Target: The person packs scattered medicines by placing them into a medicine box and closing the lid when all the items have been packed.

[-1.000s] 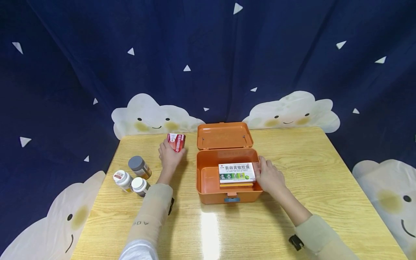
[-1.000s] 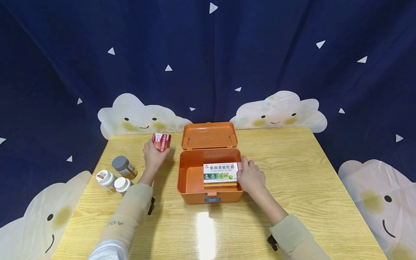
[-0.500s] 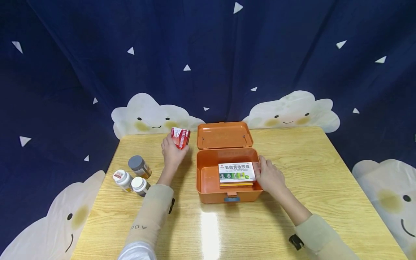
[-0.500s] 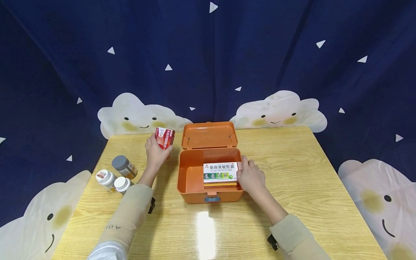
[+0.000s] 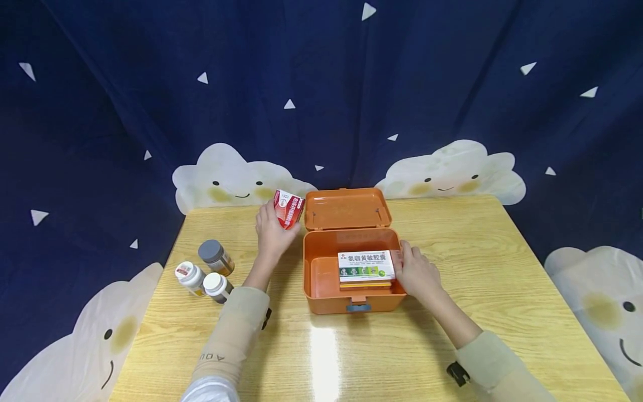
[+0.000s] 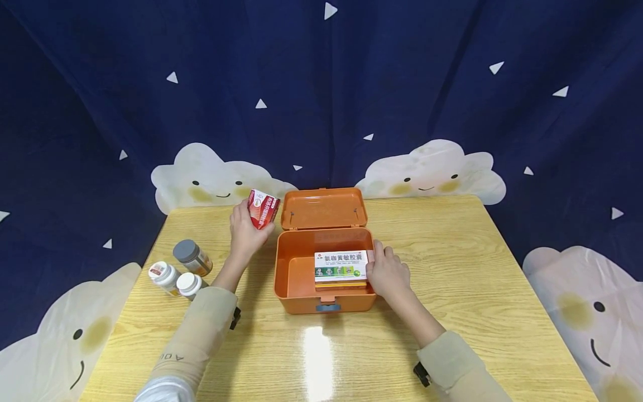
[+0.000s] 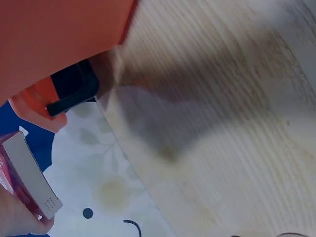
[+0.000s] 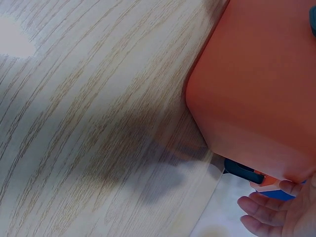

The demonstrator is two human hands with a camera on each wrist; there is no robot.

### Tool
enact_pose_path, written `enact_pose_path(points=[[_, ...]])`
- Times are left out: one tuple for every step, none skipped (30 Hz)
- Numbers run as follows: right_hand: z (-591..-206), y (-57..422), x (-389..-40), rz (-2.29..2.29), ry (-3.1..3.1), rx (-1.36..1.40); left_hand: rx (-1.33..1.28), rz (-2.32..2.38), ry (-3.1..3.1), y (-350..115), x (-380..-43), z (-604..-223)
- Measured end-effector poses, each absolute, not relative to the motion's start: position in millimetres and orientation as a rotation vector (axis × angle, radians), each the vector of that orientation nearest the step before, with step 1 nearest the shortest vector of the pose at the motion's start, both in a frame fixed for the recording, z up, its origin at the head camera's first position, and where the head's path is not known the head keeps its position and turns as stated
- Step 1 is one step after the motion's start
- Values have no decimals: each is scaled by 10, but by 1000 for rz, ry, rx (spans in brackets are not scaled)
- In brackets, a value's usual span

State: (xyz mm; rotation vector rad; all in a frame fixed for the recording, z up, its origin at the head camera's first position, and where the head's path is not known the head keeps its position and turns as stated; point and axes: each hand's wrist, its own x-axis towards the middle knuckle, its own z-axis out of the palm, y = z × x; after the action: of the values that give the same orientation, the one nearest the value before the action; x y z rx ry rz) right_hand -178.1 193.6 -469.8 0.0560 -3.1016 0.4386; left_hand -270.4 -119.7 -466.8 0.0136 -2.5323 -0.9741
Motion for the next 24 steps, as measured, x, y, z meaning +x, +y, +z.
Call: enact_pose_path(points=[[-4697,1937,-1783,438,-3104,56,3,-970,-2533,-1183,-2699,-4651],[-4695,1937,-1784,437,-3106,56,-8,-968,-2535,-1169,-2692,-4632],[-4693,1937,-1784,436,-3108,56,-18,-969,-2538,-1154,-2686,-4614],[-4691,1936,-1785,435,-3110,56,-30,-969,-2537,-1137,-2680,-4593],[-4690,1937,-1786,435,-3111,56,-45,-961,-2537,-1122,-2675,-4575],[-4688,1937,-1785,435,-3112,57,-61,-952,-2539,-1105,-2672,-4558],[-4688,1937,-1785,433,-3112,58,-76,-945,-2536,-1089,-2667,-4540],[-4687,1937,-1785,431,-3111,60,-94,-938,-2533,-1072,-2663,-4521],[-4686,1938,-1784,430,-3110,61,-111,-929,-2531,-1054,-2655,-4501],[-4686,1937,-1783,427,-3109,62,-132,-918,-2528,-1037,-2647,-4481],[-4684,1937,-1782,424,-3109,63,-150,-911,-2529,-1019,-2639,-4462],[-4683,1937,-1781,422,-3110,64,-168,-909,-2530,-1000,-2630,-4442],[-4682,1937,-1779,421,-3112,65,-187,-904,-2533,-979,-2618,-4419],[-4680,1937,-1778,420,-3113,65,-206,-901,-2536,-959,-2608,-4400],[-4677,1936,-1776,418,-3116,65,-226,-898,-2540,-940,-2595,-4382],[-4675,1934,-1774,415,-3117,65,-247,-894,-2545,-920,-2585,-4365],[-4672,1932,-1773,414,-3119,66,-268,-887,-2552,-901,-2575,-4351],[-4671,1931,-1772,412,-3120,67,-292,-883,-2556,-882,-2564,-4336],[-4669,1930,-1772,409,-3119,66,-316,-878,-2563,-863,-2554,-4322],[-4668,1928,-1772,406,-3119,66,-343,-874,-2569,-844,-2544,-4310],[-4667,1927,-1772,402,-3119,66,-370,-863,-2579,-825,-2536,-4300],[-4667,1927,-1772,397,-3118,67,-399,-851,-2589,-804,-2528,-4288],[-4667,1927,-1772,393,-3118,67,-428,-841,-2596,-783,-2519,-4277],[-4667,1928,-1772,391,-3116,66,-457,-832,-2606,-762,-2509,-4265]])
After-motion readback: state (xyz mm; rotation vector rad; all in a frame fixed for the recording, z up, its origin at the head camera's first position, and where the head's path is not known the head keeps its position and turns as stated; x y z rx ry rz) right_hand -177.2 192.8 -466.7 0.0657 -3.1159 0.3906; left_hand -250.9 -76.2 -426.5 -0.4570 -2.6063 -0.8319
